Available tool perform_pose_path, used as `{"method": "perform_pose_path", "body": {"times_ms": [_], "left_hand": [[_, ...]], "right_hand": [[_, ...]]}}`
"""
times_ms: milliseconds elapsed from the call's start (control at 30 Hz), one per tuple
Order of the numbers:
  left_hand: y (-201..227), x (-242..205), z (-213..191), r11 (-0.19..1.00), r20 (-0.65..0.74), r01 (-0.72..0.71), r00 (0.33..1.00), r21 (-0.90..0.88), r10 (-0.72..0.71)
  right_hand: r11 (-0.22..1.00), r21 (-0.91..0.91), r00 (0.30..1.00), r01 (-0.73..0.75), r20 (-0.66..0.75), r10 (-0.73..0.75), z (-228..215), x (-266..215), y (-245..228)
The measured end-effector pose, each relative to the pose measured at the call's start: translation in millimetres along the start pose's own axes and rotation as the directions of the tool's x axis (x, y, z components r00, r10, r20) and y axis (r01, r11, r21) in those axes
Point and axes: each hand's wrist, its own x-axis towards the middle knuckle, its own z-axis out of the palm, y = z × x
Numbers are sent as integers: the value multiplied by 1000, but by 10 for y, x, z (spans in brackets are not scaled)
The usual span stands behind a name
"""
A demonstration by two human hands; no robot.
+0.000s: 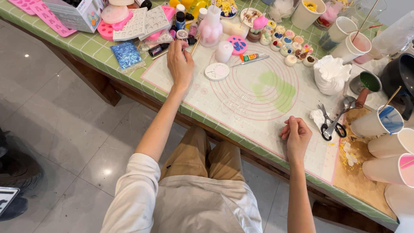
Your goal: Preparing candle components by cutting wick strings and gluing them into plastic holders.
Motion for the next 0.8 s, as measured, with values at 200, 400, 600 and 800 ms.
{"method": "perform_pose_path", "body": {"times_ms": [200,400,600,800], "left_hand": [[38,39,-50,997,-6,-59,998,-48,59],[-327,755,-35,984,-36,-171,984,49,173],[-1546,1864,131,930,-111,-84,985,357,132],[-2379,2293,458,820,-19,-141,983,555,182]], "right_hand": [[1000,-23,1000,15,1,-15,-3,-8,2],[998,-67,1000,-4,-9,3,1,-4,-10],[997,-67,998,-47,-37,45,-22,29,84],[991,-107,995,-82,-71,75,-33,52,129]]}}
